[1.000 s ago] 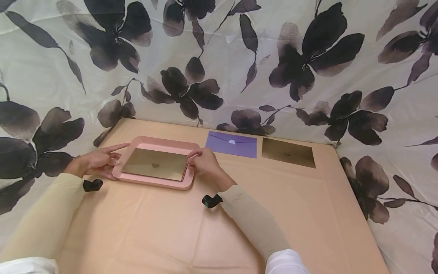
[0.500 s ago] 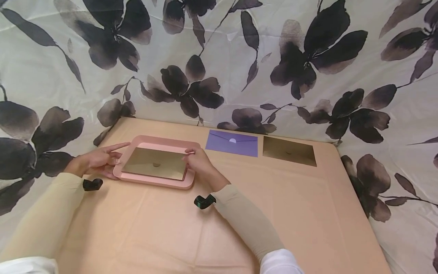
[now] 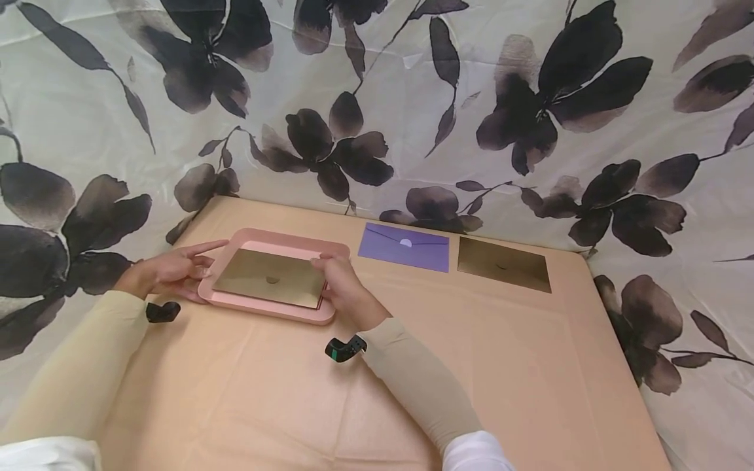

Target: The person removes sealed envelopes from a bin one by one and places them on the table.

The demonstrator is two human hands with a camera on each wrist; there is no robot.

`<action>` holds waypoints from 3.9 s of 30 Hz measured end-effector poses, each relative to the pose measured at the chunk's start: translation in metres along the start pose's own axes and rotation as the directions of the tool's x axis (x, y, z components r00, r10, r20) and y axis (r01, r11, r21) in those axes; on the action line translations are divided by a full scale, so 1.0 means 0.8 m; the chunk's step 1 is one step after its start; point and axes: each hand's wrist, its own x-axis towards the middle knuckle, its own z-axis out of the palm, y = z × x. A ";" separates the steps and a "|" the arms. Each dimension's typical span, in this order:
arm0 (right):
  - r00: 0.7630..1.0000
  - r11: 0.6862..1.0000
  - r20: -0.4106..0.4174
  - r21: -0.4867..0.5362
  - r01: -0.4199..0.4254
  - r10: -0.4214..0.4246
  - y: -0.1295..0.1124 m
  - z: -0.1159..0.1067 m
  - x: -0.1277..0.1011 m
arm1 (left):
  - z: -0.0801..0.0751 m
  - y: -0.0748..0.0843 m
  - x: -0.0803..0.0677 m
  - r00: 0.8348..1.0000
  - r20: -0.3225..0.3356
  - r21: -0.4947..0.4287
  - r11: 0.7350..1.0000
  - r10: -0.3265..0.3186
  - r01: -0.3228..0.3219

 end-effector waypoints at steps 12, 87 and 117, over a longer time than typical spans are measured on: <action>1.000 0.996 -0.015 0.087 0.008 -0.006 -0.002 -0.003 -0.011 | -0.001 0.000 0.002 1.000 -0.004 0.017 1.000 0.012 -0.012; 0.967 0.987 -0.200 -0.072 0.143 -0.155 -0.007 -0.057 0.014 | -0.002 0.000 0.004 1.000 0.019 -0.026 1.000 0.010 -0.010; 0.952 0.985 -0.273 -0.137 0.102 -0.136 -0.019 -0.131 -0.008 | -0.001 0.005 0.004 1.000 0.017 -0.032 0.999 -0.021 0.021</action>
